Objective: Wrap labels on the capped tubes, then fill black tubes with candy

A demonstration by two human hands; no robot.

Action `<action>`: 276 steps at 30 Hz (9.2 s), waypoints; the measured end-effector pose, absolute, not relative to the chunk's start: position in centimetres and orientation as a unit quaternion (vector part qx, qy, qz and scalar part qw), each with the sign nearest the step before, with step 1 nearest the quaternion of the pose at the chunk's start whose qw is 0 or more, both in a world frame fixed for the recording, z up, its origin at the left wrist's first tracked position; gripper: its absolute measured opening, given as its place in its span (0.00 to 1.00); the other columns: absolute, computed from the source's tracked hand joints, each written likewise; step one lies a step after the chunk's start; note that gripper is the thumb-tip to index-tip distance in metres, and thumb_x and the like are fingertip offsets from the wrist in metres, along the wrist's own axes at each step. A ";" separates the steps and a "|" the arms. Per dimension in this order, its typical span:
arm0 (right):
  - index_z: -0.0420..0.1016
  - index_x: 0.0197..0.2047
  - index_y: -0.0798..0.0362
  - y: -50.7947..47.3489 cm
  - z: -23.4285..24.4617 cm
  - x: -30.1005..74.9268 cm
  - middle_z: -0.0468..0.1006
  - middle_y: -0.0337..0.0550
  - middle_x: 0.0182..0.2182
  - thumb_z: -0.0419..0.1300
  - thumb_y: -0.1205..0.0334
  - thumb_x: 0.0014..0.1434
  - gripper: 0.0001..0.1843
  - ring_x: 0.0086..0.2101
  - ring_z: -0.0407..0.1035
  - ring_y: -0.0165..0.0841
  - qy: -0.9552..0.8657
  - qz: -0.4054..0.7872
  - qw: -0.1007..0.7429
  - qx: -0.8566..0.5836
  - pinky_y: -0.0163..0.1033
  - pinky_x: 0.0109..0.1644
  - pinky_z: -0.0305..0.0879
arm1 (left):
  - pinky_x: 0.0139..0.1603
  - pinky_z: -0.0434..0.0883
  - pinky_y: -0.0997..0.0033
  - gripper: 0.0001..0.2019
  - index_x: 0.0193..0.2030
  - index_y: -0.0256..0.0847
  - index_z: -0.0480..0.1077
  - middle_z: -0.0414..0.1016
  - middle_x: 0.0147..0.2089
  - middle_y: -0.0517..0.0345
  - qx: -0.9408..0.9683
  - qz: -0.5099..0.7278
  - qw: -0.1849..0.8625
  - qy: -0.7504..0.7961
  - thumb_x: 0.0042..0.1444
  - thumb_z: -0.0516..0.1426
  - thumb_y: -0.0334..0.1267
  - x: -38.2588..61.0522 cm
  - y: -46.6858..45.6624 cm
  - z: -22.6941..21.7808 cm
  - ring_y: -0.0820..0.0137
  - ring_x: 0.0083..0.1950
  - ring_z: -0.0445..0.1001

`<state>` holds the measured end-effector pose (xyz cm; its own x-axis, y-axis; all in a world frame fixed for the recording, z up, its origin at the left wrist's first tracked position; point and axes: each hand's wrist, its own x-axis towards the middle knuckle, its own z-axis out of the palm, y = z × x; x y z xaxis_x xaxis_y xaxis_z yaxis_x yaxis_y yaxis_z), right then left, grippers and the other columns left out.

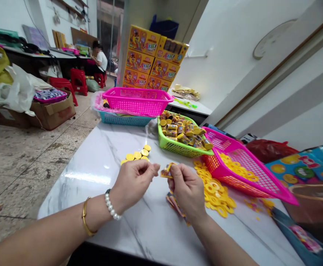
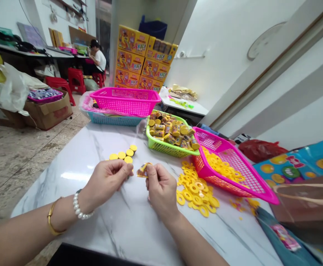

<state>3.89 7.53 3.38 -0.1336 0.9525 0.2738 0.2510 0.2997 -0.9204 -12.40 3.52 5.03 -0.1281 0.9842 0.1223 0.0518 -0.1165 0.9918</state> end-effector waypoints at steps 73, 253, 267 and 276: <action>0.70 0.45 0.52 10.2 1.1 3.6 0.80 0.42 0.35 0.66 0.61 0.54 0.15 0.29 0.75 0.32 -0.762 0.282 0.416 -0.408 0.38 0.34 0.73 | 0.14 0.50 0.86 0.07 0.33 0.28 0.78 0.76 0.29 0.54 0.266 0.539 0.675 0.428 0.50 0.67 0.31 -16.2 6.7 5.6 0.87 0.16 0.58; 0.85 0.34 0.46 5.3 0.0 14.5 0.81 0.42 0.30 0.66 0.62 0.58 0.05 0.31 0.76 0.35 -0.829 0.214 0.272 -0.439 0.39 0.35 0.74 | 0.16 0.53 0.81 0.17 0.32 0.38 0.69 0.64 0.17 0.67 0.490 0.497 0.514 0.499 0.55 0.61 0.52 -14.1 4.2 6.2 0.80 0.16 0.57; 0.82 0.37 0.47 3.4 5.1 8.2 0.75 0.40 0.30 0.67 0.65 0.57 0.04 0.30 0.71 0.30 -0.819 0.183 0.451 -0.303 0.36 0.31 0.69 | 0.30 0.64 0.75 0.18 0.28 0.37 0.73 0.71 0.26 0.59 0.513 0.459 0.526 0.499 0.54 0.60 0.52 -10.1 -0.3 4.6 0.74 0.27 0.65; 0.76 0.44 0.55 5.2 4.6 2.9 0.77 0.44 0.31 0.63 0.45 0.56 0.22 0.28 0.71 0.32 -0.721 0.592 0.134 -0.335 0.37 0.29 0.67 | 0.35 0.65 0.73 0.15 0.26 0.37 0.72 0.74 0.27 0.58 0.508 0.460 0.434 0.585 0.58 0.58 0.45 -14.3 -5.3 2.9 0.72 0.31 0.69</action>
